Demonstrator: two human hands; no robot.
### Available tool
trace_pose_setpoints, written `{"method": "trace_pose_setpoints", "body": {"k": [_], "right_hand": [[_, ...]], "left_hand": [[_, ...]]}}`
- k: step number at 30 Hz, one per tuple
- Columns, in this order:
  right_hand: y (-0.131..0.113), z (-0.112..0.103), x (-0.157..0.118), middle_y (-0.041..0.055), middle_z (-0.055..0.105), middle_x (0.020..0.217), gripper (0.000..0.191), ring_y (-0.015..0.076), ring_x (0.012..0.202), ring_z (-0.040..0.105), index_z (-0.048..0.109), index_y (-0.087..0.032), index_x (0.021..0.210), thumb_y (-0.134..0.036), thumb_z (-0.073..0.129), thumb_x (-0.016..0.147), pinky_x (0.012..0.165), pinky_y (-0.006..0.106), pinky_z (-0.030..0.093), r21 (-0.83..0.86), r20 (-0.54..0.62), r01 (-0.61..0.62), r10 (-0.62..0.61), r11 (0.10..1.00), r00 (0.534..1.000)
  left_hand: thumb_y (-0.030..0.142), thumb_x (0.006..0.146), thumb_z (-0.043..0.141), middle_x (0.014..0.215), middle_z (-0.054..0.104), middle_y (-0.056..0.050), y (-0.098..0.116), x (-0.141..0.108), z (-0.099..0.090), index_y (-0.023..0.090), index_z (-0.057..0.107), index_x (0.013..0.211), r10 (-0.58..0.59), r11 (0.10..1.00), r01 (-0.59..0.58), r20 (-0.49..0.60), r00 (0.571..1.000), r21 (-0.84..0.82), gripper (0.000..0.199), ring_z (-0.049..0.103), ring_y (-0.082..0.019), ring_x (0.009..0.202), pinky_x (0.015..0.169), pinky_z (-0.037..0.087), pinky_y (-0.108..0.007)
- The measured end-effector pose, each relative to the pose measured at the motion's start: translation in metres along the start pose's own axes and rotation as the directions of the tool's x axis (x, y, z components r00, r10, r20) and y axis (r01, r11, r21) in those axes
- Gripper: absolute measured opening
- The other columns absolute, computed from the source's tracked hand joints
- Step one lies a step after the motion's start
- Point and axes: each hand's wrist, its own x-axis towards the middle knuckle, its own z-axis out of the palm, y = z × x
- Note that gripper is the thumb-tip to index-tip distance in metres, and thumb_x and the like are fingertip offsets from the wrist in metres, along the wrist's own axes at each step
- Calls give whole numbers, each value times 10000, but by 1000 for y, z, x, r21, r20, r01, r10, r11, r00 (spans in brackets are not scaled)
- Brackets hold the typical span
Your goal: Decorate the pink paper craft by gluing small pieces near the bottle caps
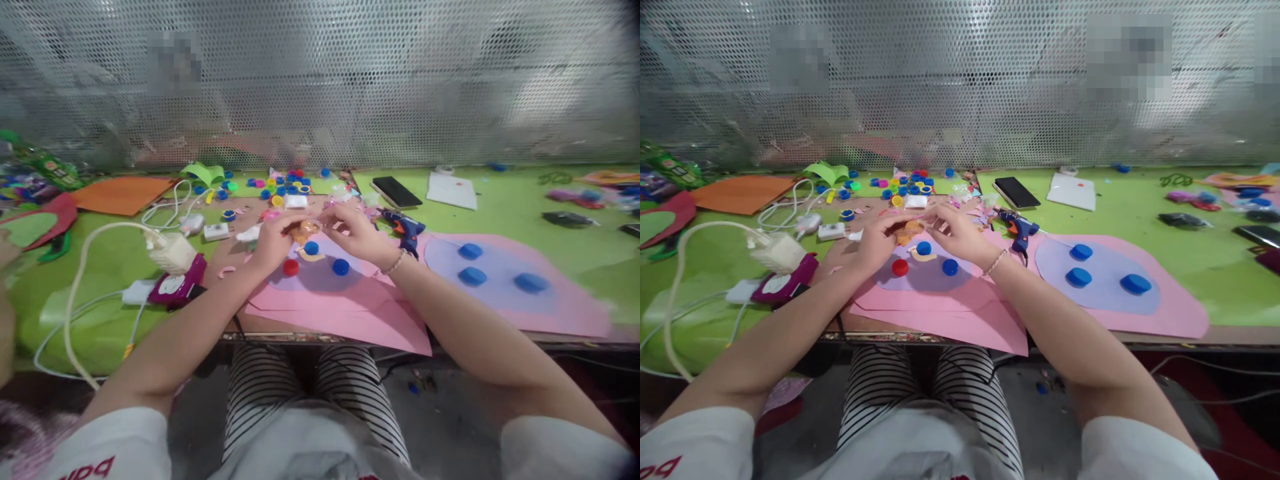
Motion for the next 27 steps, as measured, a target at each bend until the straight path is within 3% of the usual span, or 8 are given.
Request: {"method": "trace_pose_setpoints", "body": {"k": [5, 15, 21, 27], "right_hand": [[-12, 2, -3, 94, 546, 1031, 254, 159, 847, 564, 540, -181, 1062, -220, 540, 811, 681, 295, 533, -22, 62, 142, -141, 990, 988], [-12, 3, -4, 105, 562, 1057, 274, 202, 978, 549, 536, -207, 1102, -215, 517, 828, 754, 351, 528, -63, 56, 251, -248, 966, 967], [-13, -2, -5, 100, 574, 1118, 369, 228, 1076, 521, 546, -210, 1156, -171, 481, 795, 899, 427, 455, -55, 101, 265, -259, 963, 961], [-10, -1, -3, 78, 649, 996, 254, 176, 905, 593, 628, -207, 1054, -240, 469, 859, 784, 356, 496, 43, 49, 168, -170, 985, 984]], "left_hand": [[-55, 640, 446, 1014, 670, -36, 0, -1, 0, 211, 680, 909, -10, 999, 9, -23, 1000, -33, 444, 606, -142, 957, 864, 489, -319], [44, 633, 596, 796, 686, -16, 4, -3, -1, 181, 669, 781, -53, 998, 51, -57, 997, -33, 214, 633, -142, 770, 757, 513, -309], [82, 619, 647, 693, 668, 1, 8, -2, -3, 173, 653, 700, -61, 998, 61, -59, 996, 5, 121, 607, -120, 659, 617, 508, -251], [100, 621, 662, 660, 642, 1, 9, -4, -1, 170, 612, 652, -43, 999, 43, 8, 999, 7, 92, 579, -111, 620, 592, 489, -246]]}}
